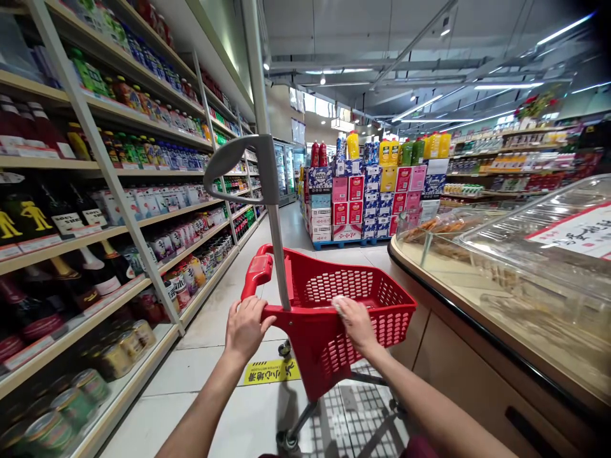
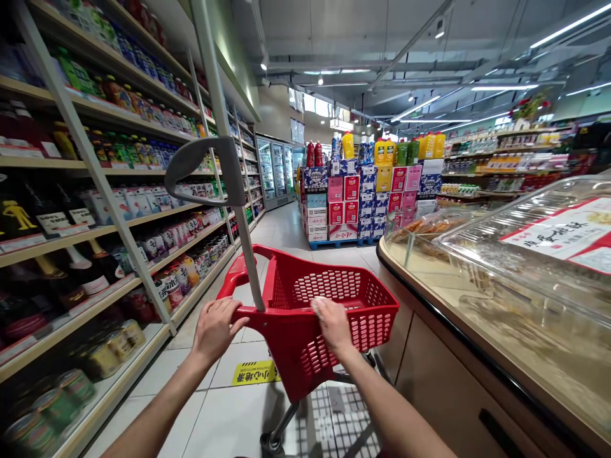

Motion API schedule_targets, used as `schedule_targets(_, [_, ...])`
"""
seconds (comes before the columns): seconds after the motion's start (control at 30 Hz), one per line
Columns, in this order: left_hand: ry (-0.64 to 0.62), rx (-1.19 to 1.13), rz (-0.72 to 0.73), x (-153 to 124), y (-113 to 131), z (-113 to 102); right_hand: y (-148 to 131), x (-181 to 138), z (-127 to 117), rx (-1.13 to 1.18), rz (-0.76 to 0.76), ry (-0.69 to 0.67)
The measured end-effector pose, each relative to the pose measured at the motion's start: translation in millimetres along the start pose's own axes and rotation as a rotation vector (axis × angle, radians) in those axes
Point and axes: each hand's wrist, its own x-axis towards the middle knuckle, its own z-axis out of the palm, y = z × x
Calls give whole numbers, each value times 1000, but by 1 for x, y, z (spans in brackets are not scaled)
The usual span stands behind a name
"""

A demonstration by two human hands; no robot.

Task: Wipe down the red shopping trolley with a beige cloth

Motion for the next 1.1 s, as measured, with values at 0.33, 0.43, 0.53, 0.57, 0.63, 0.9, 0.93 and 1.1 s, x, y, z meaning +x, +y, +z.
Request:
schedule_targets(0.33, [33,-13,-87,7,55,9,-60,24,2,267,33,-21])
schedule_targets(0.43, [5,-30,-44,7,85,10,-44,24,-15,273,130,6])
schedule_targets(0.53, [-40,-104,34,11,111,9,-31,14,-35,279,205,66])
schedule_targets(0.57, [-64,-157,95,14,115,8,-30,11,-41,285,231,89])
schedule_targets(0.63, [-106,-278,215,22,112,7,-32,5,-52,297,297,141])
schedule_targets(0.9, [-139,-300,-102,48,84,27,-62,35,-77,220,225,150])
schedule_targets(0.93, [-126,-303,-84,48,87,29,-66,41,-79,188,179,117])
schedule_targets(1.1, [-128,-361,74,47,80,24,-44,50,-109,-8,78,-60])
